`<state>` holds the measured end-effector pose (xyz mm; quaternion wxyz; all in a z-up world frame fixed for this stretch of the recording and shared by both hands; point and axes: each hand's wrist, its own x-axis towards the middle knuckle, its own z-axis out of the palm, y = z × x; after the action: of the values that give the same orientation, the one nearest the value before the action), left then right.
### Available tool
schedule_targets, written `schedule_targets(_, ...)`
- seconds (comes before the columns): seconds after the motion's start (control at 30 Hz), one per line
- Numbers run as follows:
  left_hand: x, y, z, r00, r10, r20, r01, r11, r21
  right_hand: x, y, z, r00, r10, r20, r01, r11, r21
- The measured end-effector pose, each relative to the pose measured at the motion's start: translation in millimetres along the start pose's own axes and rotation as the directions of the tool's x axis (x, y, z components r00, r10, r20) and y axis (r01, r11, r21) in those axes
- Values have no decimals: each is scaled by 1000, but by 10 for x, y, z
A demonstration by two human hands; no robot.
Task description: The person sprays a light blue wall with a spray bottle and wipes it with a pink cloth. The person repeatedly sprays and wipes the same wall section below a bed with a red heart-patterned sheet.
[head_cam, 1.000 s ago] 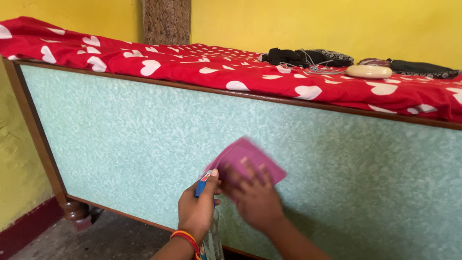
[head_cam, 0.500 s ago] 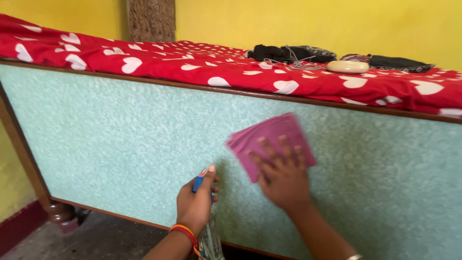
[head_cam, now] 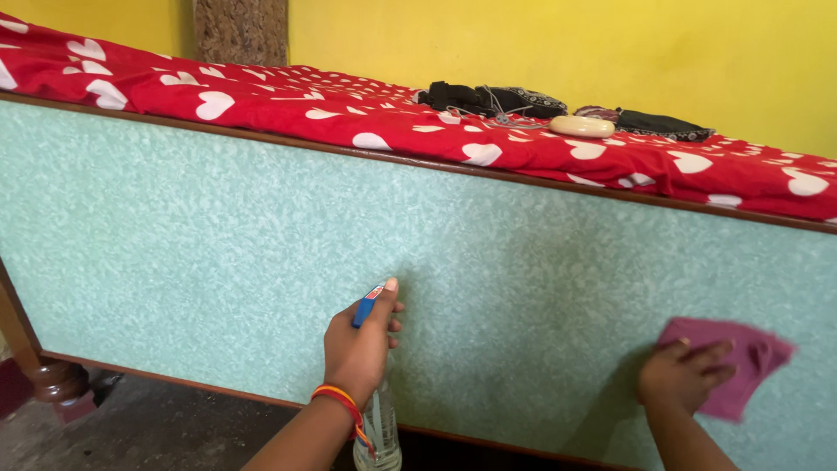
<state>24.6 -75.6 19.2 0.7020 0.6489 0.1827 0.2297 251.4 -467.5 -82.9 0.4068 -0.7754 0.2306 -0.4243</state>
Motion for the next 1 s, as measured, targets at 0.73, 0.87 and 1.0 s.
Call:
schedule_targets(0.73,-52,-116,376,997,-45,60,43,999,26,-2550,-1197,135,641,-339,689,378,920,102)
schedule_targets(0.87,-18,-166,398,997,-7,73,6,1000,14,-2353,-1238,67,684,-307,662,416,909,-9)
schedule_targets(1.0,16,-196,411,997,29,76,-27,999,-29,-1906,-941,238,816,-394,423,367,918,148)
